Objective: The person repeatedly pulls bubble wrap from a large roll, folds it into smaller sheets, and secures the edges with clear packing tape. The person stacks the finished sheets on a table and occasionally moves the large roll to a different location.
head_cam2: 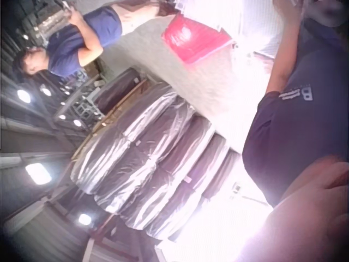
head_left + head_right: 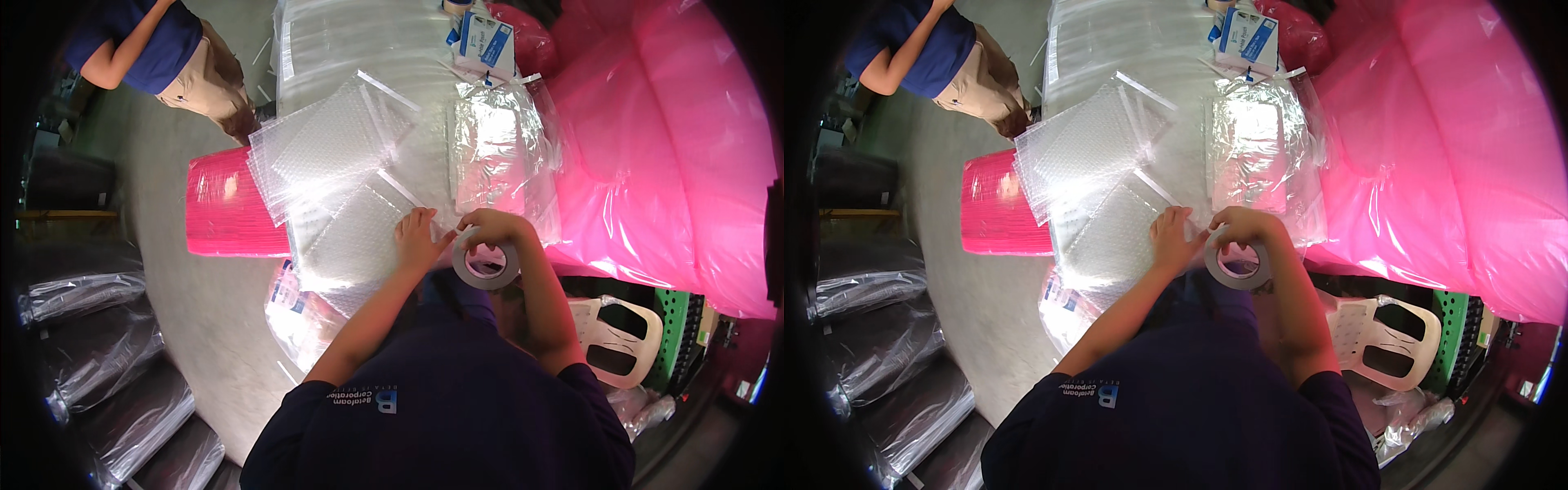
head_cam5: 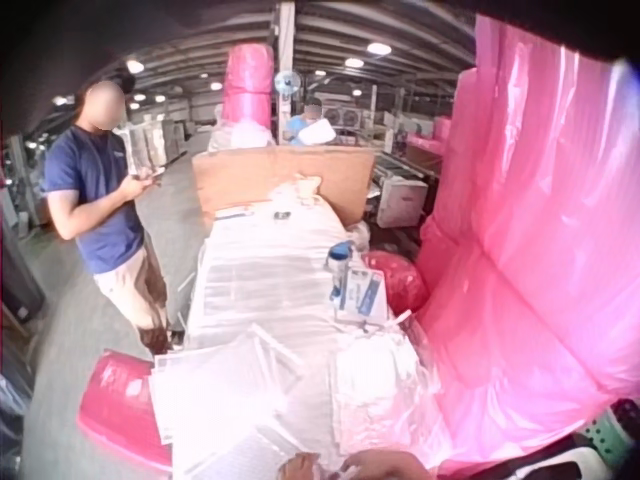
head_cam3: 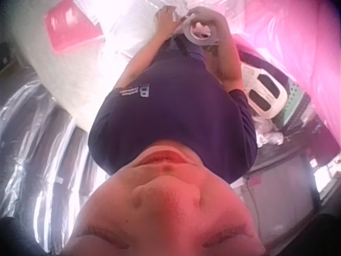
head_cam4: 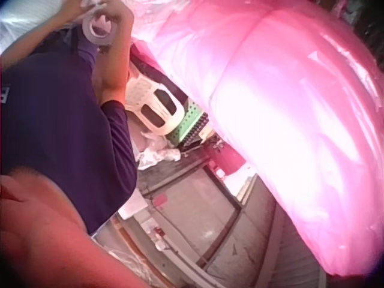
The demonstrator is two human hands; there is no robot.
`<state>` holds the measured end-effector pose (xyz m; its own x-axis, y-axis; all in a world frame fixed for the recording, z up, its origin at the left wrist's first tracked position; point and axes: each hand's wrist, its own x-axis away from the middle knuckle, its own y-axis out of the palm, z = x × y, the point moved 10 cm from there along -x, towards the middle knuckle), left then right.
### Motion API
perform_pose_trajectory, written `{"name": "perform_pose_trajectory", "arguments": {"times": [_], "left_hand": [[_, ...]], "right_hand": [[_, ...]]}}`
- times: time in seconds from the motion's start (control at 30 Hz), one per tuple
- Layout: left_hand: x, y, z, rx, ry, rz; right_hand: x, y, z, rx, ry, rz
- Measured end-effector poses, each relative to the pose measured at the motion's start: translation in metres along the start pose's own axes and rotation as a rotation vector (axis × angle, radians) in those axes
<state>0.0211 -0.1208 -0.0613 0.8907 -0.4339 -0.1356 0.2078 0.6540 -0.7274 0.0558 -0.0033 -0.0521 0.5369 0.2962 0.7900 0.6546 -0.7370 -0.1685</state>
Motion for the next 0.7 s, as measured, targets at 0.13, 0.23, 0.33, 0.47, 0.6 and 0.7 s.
{"name": "perform_pose_trajectory", "arguments": {"times": [0.13, 0.23, 0.33, 0.47, 0.6, 0.7], "left_hand": [[-0.003, 0.019, -0.016, -0.090, -0.220, -0.051], [-0.004, 0.023, -0.016, -0.070, -0.280, -0.061], [-0.005, 0.023, -0.016, -0.029, -0.302, -0.038], [-0.009, 0.019, -0.010, 0.010, -0.320, -0.076], [-0.006, 0.015, -0.015, 0.115, -0.273, -0.117], [-0.011, 0.026, -0.036, 0.178, -0.393, -0.122]], "right_hand": [[0.008, 0.014, -0.014, 0.076, 0.030, 0.035], [0.016, 0.013, -0.020, 0.098, 0.023, 0.063], [0.024, 0.006, -0.030, 0.041, 0.028, 0.066], [0.025, 0.002, -0.037, 0.001, 0.032, 0.050], [0.014, -0.004, -0.021, 0.109, 0.046, 0.107], [0.014, -0.003, -0.017, 0.142, 0.090, 0.094]]}}
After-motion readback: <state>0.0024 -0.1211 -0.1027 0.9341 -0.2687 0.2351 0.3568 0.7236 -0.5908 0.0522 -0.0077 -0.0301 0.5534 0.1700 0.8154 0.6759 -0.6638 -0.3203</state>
